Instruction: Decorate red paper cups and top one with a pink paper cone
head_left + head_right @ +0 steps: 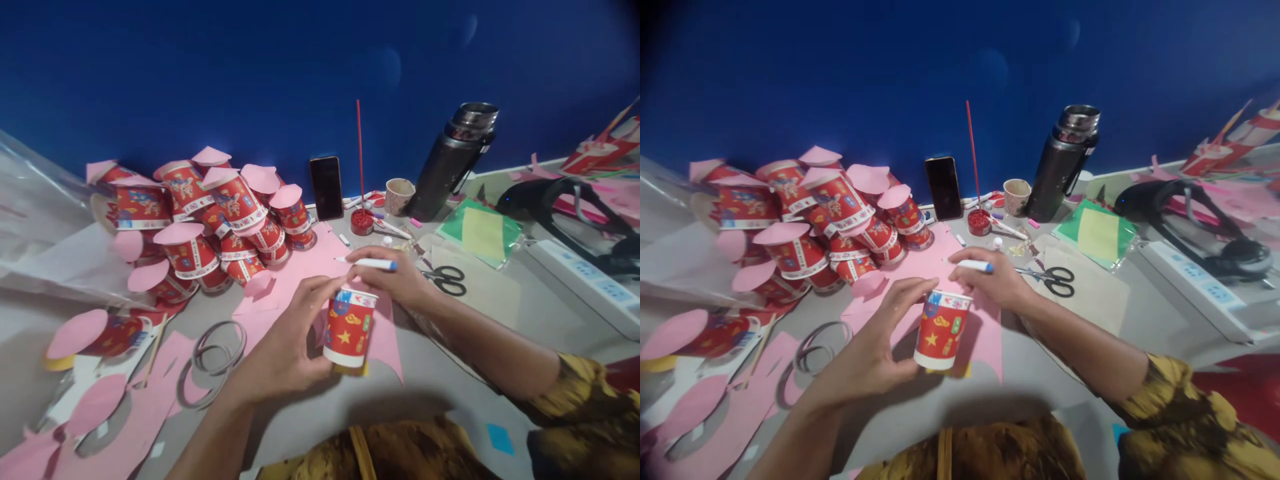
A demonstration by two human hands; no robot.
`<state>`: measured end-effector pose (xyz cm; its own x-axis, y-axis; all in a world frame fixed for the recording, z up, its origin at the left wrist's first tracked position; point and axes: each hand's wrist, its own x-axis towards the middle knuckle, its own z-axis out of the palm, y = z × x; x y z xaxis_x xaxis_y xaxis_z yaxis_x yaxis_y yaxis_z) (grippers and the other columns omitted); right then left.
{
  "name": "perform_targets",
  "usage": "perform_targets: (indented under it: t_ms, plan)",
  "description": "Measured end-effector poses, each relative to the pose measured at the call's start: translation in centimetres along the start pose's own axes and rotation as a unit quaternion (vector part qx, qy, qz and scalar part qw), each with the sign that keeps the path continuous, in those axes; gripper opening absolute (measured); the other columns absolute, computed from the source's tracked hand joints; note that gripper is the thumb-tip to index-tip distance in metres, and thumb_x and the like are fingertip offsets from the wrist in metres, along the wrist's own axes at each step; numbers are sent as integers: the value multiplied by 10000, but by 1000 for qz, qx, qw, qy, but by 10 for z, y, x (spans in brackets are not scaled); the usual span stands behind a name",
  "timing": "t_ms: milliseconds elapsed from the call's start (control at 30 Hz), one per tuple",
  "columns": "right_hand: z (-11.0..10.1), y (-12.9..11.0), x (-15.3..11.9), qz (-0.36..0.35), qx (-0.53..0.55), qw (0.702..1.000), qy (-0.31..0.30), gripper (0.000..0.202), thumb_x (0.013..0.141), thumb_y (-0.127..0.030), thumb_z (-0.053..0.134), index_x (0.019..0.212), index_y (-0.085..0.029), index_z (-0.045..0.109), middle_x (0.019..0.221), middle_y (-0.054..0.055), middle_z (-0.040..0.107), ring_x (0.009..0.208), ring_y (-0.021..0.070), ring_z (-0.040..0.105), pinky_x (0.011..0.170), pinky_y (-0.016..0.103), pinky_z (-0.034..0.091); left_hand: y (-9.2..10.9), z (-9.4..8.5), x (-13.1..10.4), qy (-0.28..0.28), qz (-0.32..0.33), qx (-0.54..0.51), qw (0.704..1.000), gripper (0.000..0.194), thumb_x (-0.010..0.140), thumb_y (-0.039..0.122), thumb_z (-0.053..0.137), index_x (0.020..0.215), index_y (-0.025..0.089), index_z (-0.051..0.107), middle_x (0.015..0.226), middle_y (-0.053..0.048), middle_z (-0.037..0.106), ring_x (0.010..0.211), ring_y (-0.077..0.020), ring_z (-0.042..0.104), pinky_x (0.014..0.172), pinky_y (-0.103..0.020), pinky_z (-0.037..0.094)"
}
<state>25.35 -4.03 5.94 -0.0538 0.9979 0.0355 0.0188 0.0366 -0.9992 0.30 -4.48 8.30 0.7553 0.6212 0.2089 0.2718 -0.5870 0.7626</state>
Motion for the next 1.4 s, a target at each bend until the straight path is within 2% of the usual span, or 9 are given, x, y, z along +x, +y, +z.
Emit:
perform_targets:
  t_ms: [67, 133, 200, 233, 333, 467, 667, 1000, 1400]
  plan:
    - [-3, -6, -9, -54, -10, 994, 98, 247, 935, -388, 727, 1042, -170, 770, 720, 16, 742, 515, 107, 531, 474, 232, 437, -7, 5, -5, 57, -43, 3, 997, 960, 750, 85, 729, 1590, 352, 350, 1534, -99, 462, 1461, -325, 472, 1197, -493, 476]
    - [-4, -11, -22, -118, -41, 980, 157, 223, 994, -376, 683, 1058, -192, 791, 744, 33, 757, 537, 119, 563, 484, 241, 447, -14, 11, -10, 105, -76, 4, 992, 944, 723, 52, 692, 1558, 345, 365, 1530, -100, 432, 1462, -328, 454, 1184, -505, 480]
    - [-1, -12, -36, -183, -80, 965, 169, 165, 989, -338, 704, 1011, -215, 811, 774, 44, 775, 593, 145, 639, 521, 257, 495, -21, 16, -13, 154, -92, 15, 984, 911, 706, 47, 680, 1518, 334, 383, 1499, -101, 426, 1450, -335, 448, 1177, -526, 473]
    - [2, -11, -42, -216, -93, 959, 156, 121, 965, -312, 730, 985, -225, 812, 779, 41, 780, 627, 160, 677, 540, 261, 521, -24, 19, -12, 172, -95, 24, 980, 892, 705, 52, 680, 1502, 327, 389, 1475, -102, 430, 1435, -337, 454, 1171, -533, 471]
    - [17, -4, -53, -229, -128, 954, 146, 21, 919, -237, 753, 922, -234, 774, 773, 24, 781, 647, 175, 730, 549, 254, 553, -29, 22, -9, 196, -96, 59, 974, 878, 701, 55, 678, 1488, 308, 381, 1415, -107, 439, 1394, -342, 468, 1166, -538, 460]
    - [29, 2, -55, -240, -171, 950, 108, 19, 932, -220, 718, 920, -234, 715, 735, 14, 762, 614, 175, 729, 557, 261, 564, -27, 23, -7, 182, -85, 77, 977, 903, 678, 59, 692, 1491, 286, 371, 1396, -115, 423, 1385, -350, 451, 1181, -539, 430]
    - [29, -1, -50, -361, -234, 901, 52, 59, 996, -224, 654, 946, -218, 683, 731, 28, 765, 621, 180, 733, 593, 276, 580, -23, 25, -9, 154, -92, 61, 982, 895, 681, 66, 682, 1495, 280, 376, 1381, -114, 414, 1385, -342, 435, 1178, -536, 424]
    - [31, -2, -49, -371, -245, 895, 47, 74, 1005, -210, 633, 948, -200, 679, 717, 35, 758, 609, 172, 726, 580, 270, 578, -23, 24, -10, 136, -89, 46, 986, 909, 662, 81, 678, 1498, 267, 373, 1415, -115, 403, 1411, -348, 424, 1198, -529, 414]
    - [29, -3, -51, -353, -269, 895, 35, 82, 1000, -181, 616, 950, -194, 680, 752, 39, 774, 641, 173, 738, 625, 271, 595, -23, 24, -7, 143, -81, 37, 986, 883, 648, 100, 673, 1479, 256, 416, 1383, -113, 448, 1384, -335, 445, 1171, -501, 446]
